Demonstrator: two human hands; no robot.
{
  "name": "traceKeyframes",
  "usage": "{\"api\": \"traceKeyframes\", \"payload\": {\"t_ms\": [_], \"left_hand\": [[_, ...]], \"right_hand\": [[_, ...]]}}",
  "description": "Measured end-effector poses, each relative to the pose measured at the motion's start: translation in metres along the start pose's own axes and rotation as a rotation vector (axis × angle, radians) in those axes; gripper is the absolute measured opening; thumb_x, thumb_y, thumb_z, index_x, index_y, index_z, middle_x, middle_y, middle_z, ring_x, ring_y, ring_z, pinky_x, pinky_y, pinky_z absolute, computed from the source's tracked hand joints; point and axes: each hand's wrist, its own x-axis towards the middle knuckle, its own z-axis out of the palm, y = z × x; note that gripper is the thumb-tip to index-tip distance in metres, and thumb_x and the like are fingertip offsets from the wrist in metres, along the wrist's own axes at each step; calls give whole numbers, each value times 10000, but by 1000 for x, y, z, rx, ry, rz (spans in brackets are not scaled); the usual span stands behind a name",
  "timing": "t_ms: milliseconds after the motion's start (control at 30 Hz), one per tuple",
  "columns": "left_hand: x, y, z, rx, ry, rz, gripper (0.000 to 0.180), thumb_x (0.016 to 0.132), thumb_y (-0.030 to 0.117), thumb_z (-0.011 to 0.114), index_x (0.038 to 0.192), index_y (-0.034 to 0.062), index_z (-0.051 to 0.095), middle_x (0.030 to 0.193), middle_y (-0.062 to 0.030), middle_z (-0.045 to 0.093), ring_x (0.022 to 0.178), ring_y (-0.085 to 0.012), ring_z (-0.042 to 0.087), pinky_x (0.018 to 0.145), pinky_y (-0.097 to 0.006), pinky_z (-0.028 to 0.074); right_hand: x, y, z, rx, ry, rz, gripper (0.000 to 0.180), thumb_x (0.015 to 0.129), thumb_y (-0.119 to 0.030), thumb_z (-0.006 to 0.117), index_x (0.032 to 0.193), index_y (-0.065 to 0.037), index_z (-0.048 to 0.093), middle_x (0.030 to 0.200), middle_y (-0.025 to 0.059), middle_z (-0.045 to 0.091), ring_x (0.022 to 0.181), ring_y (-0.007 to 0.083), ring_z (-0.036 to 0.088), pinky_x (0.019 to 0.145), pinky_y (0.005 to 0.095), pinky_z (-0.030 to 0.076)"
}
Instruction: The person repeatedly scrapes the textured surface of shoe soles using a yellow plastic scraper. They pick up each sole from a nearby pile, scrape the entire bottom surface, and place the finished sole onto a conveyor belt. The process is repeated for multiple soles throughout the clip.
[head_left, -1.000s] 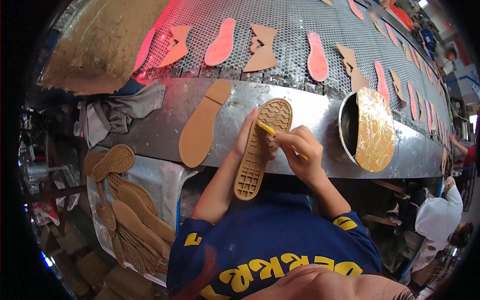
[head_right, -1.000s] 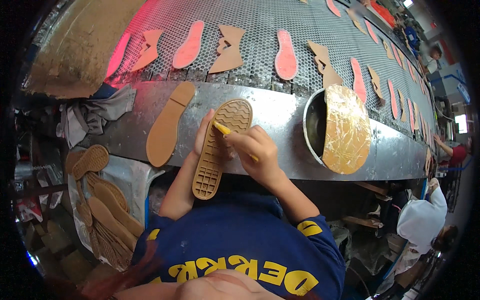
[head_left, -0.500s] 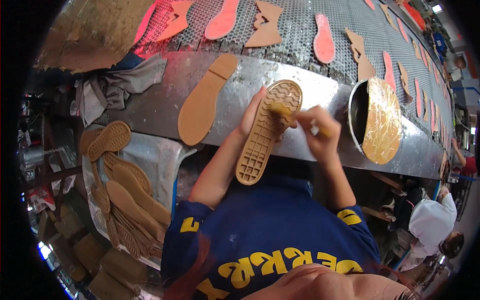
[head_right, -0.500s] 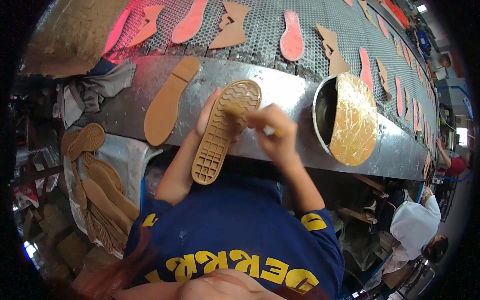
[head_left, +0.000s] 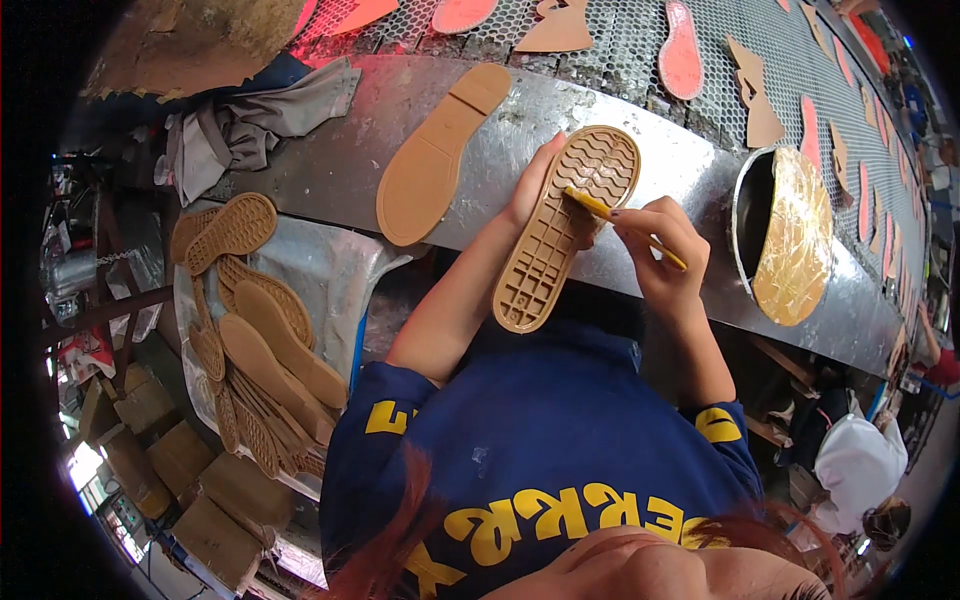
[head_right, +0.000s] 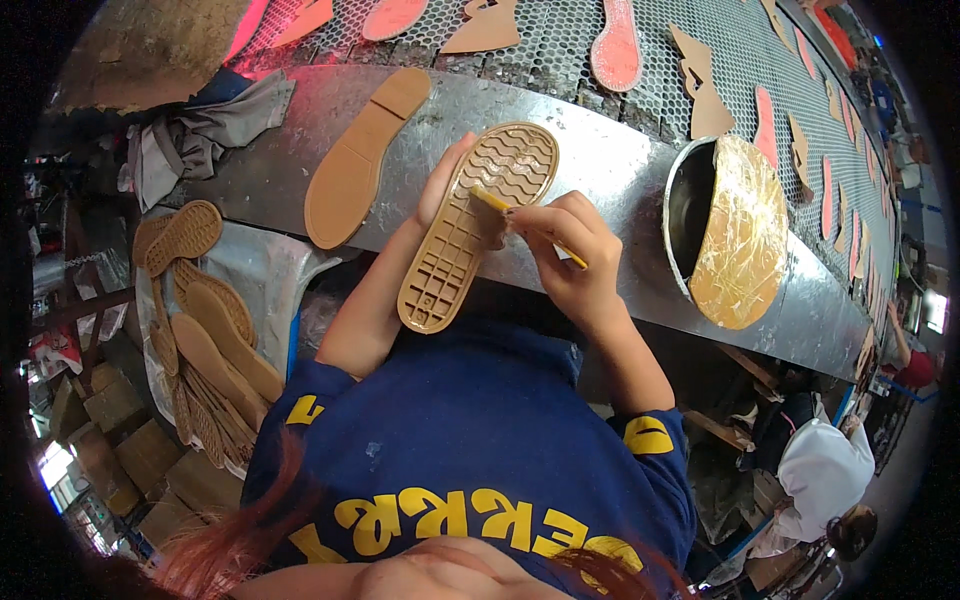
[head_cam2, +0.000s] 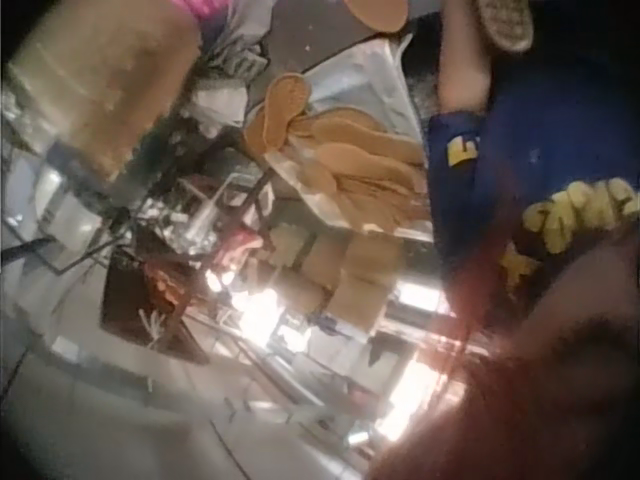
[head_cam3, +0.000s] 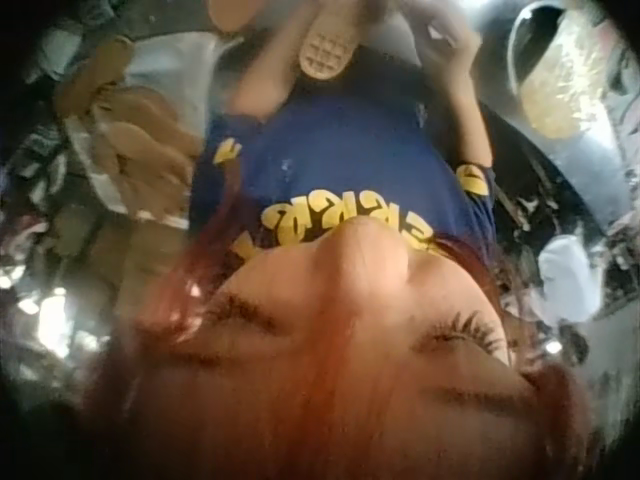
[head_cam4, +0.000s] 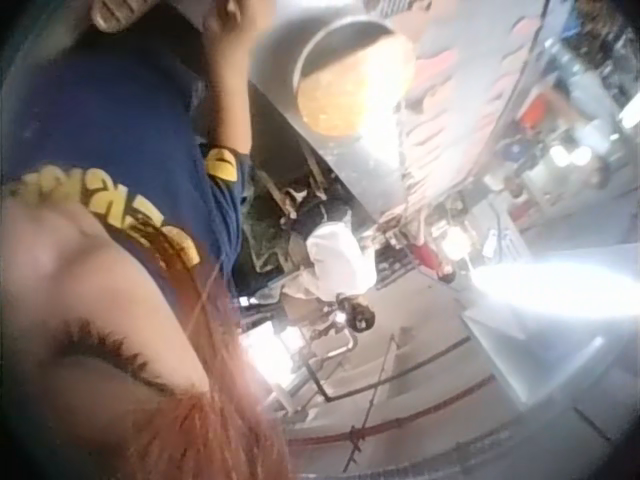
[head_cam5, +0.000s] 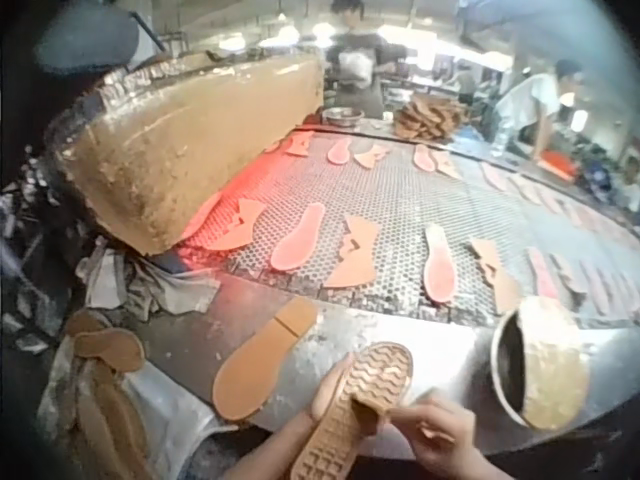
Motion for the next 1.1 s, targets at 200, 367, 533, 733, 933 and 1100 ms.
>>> {"api": "traceKeyframes", "payload": {"t_ms": [200,367,533,733,933,1100], "left_hand": [[7,5,-10,-107,-227,-147,771,936,681,240,1374,80,442,1045,-290,631,666,-322,667,482,-400,546],[1,5,-1,-4,45,-61,819,909,730,220,1341,85,481,1025,-287,645,635,-305,660,469,-382,520],[7,5,-14,-168,-333,-126,728,960,637,254,1416,90,408,1125,-351,579,701,-339,650,519,-386,554],[0,6,4,-213,-56,-91,803,918,695,284,1369,49,442,1073,-334,613,775,-414,681,536,-474,577],[-3,3,-9,-9,-92,75,806,947,667,200,1439,51,365,1289,-301,522,920,-434,644,704,-512,577],[1,34,51,144,45,347,678,977,543,229,1385,47,443,1240,-218,590,1039,-390,615,784,-526,545]], "right_hand": [[-27,-34,14,215,-366,-158,307,710,103,663,967,-57,707,753,87,605,669,237,567,624,336,476],[7,-12,-1,-35,-26,-63,280,707,124,674,932,-40,707,865,95,682,689,243,605,688,330,500],[-13,-39,6,150,-227,-93,263,701,81,711,929,-49,701,740,77,605,672,246,582,630,338,476],[8,20,3,321,90,233,124,870,34,650,989,19,679,895,68,671,827,127,619,748,250,484],[9,58,-14,-54,546,-36,178,858,81,630,1026,24,639,910,106,648,837,187,619,751,292,496],[4,57,-11,-321,666,-249,250,841,110,603,1073,21,624,938,170,621,809,276,616,711,348,501]]}}
